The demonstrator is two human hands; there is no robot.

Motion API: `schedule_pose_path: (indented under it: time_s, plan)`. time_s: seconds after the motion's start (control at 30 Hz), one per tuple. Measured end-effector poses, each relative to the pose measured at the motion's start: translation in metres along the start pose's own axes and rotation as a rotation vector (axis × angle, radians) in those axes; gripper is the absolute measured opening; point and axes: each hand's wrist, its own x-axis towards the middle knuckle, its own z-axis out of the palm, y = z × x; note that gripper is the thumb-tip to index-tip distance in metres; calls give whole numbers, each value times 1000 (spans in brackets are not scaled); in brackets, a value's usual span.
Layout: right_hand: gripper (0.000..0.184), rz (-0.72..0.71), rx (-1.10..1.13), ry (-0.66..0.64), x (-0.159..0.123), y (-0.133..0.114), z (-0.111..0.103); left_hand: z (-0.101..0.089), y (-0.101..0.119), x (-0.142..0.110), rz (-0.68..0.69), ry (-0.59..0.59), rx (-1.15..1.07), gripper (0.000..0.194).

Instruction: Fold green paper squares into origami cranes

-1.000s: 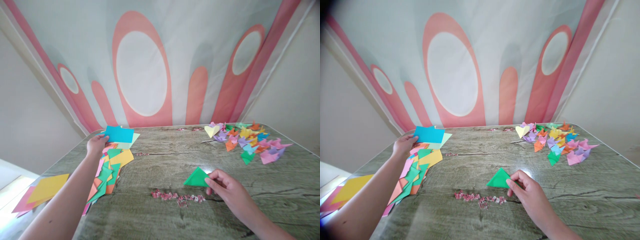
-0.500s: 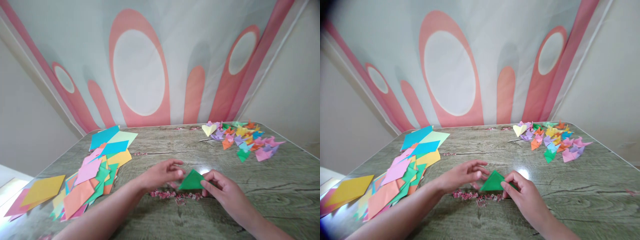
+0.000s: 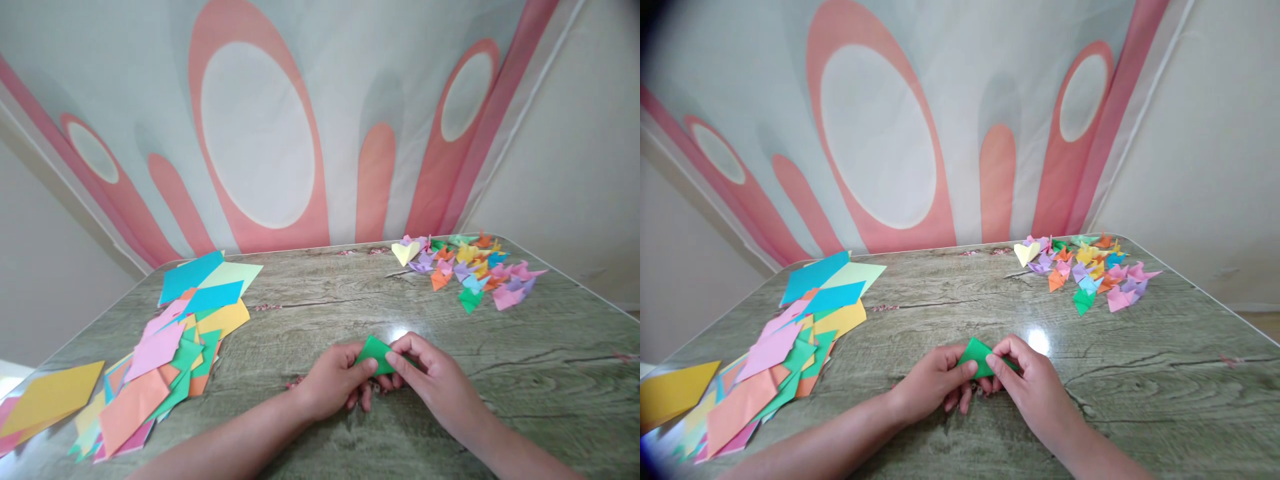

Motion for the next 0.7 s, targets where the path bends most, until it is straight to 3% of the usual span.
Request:
schedule_pose_path:
  time_s: [0.7]
  plan:
    - [23, 43, -90, 107, -3, 6, 4, 9, -6, -1, 49, 59, -48, 35]
